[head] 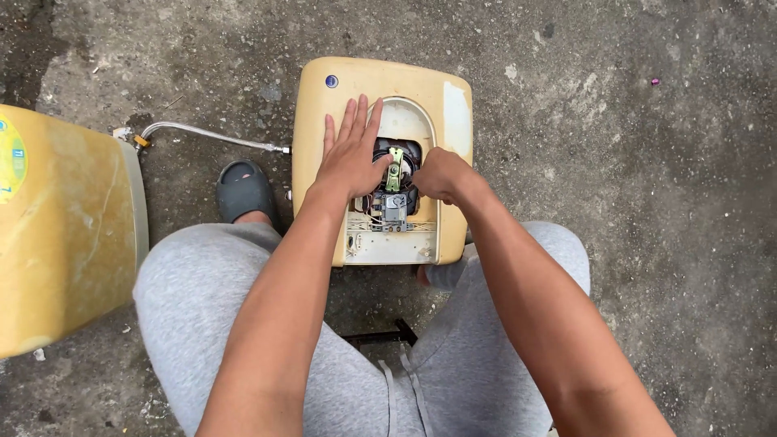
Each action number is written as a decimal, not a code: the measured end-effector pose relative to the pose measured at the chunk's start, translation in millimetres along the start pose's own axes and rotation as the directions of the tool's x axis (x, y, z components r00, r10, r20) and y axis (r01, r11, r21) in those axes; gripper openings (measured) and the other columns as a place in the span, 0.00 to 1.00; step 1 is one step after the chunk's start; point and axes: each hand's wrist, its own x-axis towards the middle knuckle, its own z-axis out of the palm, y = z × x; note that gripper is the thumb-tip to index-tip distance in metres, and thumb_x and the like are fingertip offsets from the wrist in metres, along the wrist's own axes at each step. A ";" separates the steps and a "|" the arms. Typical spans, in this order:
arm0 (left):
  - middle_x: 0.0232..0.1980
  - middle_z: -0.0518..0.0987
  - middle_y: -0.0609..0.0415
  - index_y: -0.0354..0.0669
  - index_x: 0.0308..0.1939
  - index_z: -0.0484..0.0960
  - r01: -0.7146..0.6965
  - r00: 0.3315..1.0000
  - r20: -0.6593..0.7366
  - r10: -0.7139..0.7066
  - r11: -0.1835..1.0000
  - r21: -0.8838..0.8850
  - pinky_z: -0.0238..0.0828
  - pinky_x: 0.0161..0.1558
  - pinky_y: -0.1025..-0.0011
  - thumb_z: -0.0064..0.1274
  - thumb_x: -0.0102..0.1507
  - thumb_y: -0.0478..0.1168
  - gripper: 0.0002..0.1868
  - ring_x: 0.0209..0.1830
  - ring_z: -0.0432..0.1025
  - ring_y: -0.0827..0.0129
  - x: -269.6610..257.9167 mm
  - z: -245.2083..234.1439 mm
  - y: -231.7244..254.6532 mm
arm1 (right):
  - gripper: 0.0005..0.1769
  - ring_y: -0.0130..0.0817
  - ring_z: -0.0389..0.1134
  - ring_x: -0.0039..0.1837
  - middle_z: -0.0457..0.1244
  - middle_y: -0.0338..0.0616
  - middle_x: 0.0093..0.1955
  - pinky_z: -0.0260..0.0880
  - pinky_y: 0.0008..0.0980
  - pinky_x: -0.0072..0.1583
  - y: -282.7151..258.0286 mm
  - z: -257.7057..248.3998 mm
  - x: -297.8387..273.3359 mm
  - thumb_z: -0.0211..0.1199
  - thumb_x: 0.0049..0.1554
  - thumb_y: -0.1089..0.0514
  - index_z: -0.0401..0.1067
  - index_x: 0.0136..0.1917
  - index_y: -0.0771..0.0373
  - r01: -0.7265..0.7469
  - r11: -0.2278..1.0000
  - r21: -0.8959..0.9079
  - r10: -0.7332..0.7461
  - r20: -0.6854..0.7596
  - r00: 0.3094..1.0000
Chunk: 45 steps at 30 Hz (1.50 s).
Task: Repairing the internal components of a water heater using a wrench and screwdriver.
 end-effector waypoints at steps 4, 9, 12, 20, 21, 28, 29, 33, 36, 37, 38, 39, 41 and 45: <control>0.87 0.29 0.56 0.59 0.85 0.33 0.003 1.000 0.001 -0.003 0.999 0.033 0.06 0.80 0.51 0.44 0.71 0.57 0.46 0.86 0.21 0.63 -1.1 0.9 -1.6 | 0.17 0.35 0.57 0.23 0.65 0.61 0.32 0.54 0.36 0.26 -17.0 -4.9 -8.6 0.53 0.50 0.62 0.79 0.39 0.77 -0.101 0.989 0.111 0.100 0.012 0.995; 0.87 0.27 0.56 0.62 0.85 0.35 0.000 1.000 -0.002 0.000 0.999 0.048 0.04 0.79 0.51 0.47 0.70 0.59 0.47 0.86 0.19 0.63 -2.0 5.5 0.3 | 0.16 0.38 0.59 0.25 0.65 0.64 0.34 0.53 0.38 0.26 -16.8 3.0 -4.8 0.54 0.50 0.64 0.79 0.42 0.78 -0.106 0.993 0.055 0.106 -0.007 0.994; 0.87 0.26 0.54 0.62 0.85 0.36 -0.002 1.000 0.001 0.002 0.997 0.080 0.03 0.78 0.49 0.48 0.69 0.59 0.48 0.86 0.18 0.61 -5.6 3.3 1.8 | 0.21 0.40 0.64 0.29 0.65 0.66 0.40 0.55 0.40 0.26 -21.6 9.0 -5.1 0.56 0.52 0.61 0.76 0.51 0.81 -0.114 0.991 0.067 0.115 -0.010 0.993; 0.87 0.28 0.53 0.62 0.85 0.39 0.012 1.000 0.005 -0.012 0.996 0.084 0.08 0.80 0.49 0.50 0.69 0.59 0.47 0.86 0.21 0.62 -6.4 -3.6 9.7 | 0.20 0.44 0.69 0.31 0.67 0.65 0.38 0.58 0.40 0.27 -24.1 12.8 -11.9 0.56 0.53 0.60 0.77 0.49 0.80 -0.075 0.995 0.068 0.079 -0.050 0.996; 0.87 0.28 0.53 0.62 0.85 0.39 0.008 1.000 -0.001 -0.008 0.995 0.103 0.08 0.80 0.49 0.50 0.69 0.59 0.47 0.86 0.21 0.62 -5.1 -1.9 5.3 | 0.20 0.44 0.69 0.31 0.67 0.65 0.38 0.58 0.40 0.27 -18.1 18.8 -1.1 0.56 0.53 0.60 0.77 0.49 0.80 -0.066 0.994 0.084 0.071 -0.058 0.996; 0.87 0.34 0.48 0.56 0.82 0.53 0.074 0.993 -0.101 -0.064 0.993 0.093 0.18 0.80 0.43 0.45 0.70 0.57 0.38 0.86 0.24 0.58 -92.1 -68.1 36.9 | 0.17 0.43 0.67 0.29 0.66 0.62 0.33 0.60 0.38 0.27 8.4 29.8 42.6 0.55 0.54 0.60 0.78 0.44 0.78 0.061 0.991 0.120 -0.051 -0.087 0.995; 0.87 0.34 0.46 0.54 0.81 0.54 0.087 0.991 -0.108 -0.080 0.994 0.063 0.20 0.80 0.42 0.44 0.71 0.54 0.36 0.86 0.25 0.55 -121.0 -77.1 46.3 | 0.18 0.41 0.65 0.26 0.65 0.60 0.30 0.59 0.39 0.25 15.0 38.9 50.9 0.54 0.53 0.59 0.78 0.42 0.78 0.066 0.991 0.118 -0.063 -0.032 0.998; 0.86 0.36 0.44 0.50 0.78 0.60 0.021 0.970 -0.239 -0.049 0.993 -0.116 0.25 0.79 0.42 0.47 0.71 0.48 0.32 0.86 0.27 0.53 -196.9 -98.1 71.7 | 0.17 0.44 0.65 0.25 0.66 0.60 0.30 0.59 0.40 0.26 23.1 15.8 46.9 0.55 0.53 0.59 0.78 0.40 0.76 0.099 0.982 0.163 -0.105 0.026 0.994; 0.85 0.44 0.42 0.46 0.75 0.65 -0.009 0.932 -0.354 -0.082 0.969 -0.247 0.34 0.79 0.44 0.47 0.70 0.46 0.29 0.85 0.34 0.49 -233.5 -88.3 78.3 | 0.14 0.39 0.59 0.22 0.63 0.60 0.27 0.55 0.38 0.25 27.7 5.8 30.9 0.56 0.52 0.62 0.76 0.38 0.77 0.121 0.964 0.239 -0.130 0.022 0.991; 0.84 0.49 0.44 0.47 0.73 0.68 -0.013 0.924 -0.368 -0.100 0.956 -0.294 0.39 0.79 0.46 0.47 0.71 0.46 0.26 0.85 0.38 0.50 -239.1 -80.4 79.1 | 0.16 0.37 0.57 0.20 0.63 0.62 0.27 0.55 0.38 0.25 31.6 4.9 26.7 0.53 0.52 0.62 0.77 0.38 0.79 0.107 0.943 0.315 -0.122 0.027 0.992; 0.82 0.54 0.46 0.47 0.71 0.70 -0.019 0.917 -0.380 -0.119 0.940 -0.341 0.44 0.78 0.48 0.46 0.71 0.46 0.24 0.84 0.43 0.51 -244.3 -72.7 78.6 | 0.18 0.36 0.54 0.18 0.63 0.63 0.27 0.55 0.38 0.24 34.6 4.5 23.0 0.50 0.52 0.63 0.77 0.39 0.80 0.093 0.916 0.390 -0.114 0.033 0.993; 0.82 0.54 0.46 0.47 0.71 0.70 -0.017 0.916 -0.384 -0.121 0.942 -0.336 0.44 0.78 0.48 0.46 0.71 0.46 0.24 0.84 0.43 0.51 -246.9 -64.2 79.8 | 0.18 0.36 0.54 0.18 0.63 0.63 0.27 0.55 0.38 0.24 40.0 8.7 22.7 0.50 0.52 0.63 0.77 0.39 0.80 0.098 0.915 0.392 -0.120 0.032 0.992; 0.80 0.60 0.47 0.47 0.68 0.74 -0.033 0.921 -0.369 -0.122 0.922 -0.387 0.49 0.77 0.48 0.45 0.71 0.44 0.21 0.83 0.49 0.51 -249.8 -48.9 80.6 | 0.16 0.35 0.54 0.16 0.59 0.54 0.21 0.55 0.35 0.22 48.1 15.4 24.6 0.52 0.49 0.62 0.78 0.35 0.75 0.131 0.913 0.386 -0.136 -0.016 0.991; 0.75 0.67 0.47 0.47 0.65 0.77 -0.127 0.920 -0.389 -0.043 0.908 -0.400 0.54 0.74 0.44 0.44 0.72 0.41 0.18 0.79 0.55 0.45 -251.6 -21.6 78.4 | 0.17 0.38 0.60 0.19 0.61 0.57 0.24 0.60 0.37 0.24 55.4 11.0 28.4 0.51 0.51 0.63 0.79 0.37 0.73 0.154 0.928 0.338 -0.128 -0.098 0.987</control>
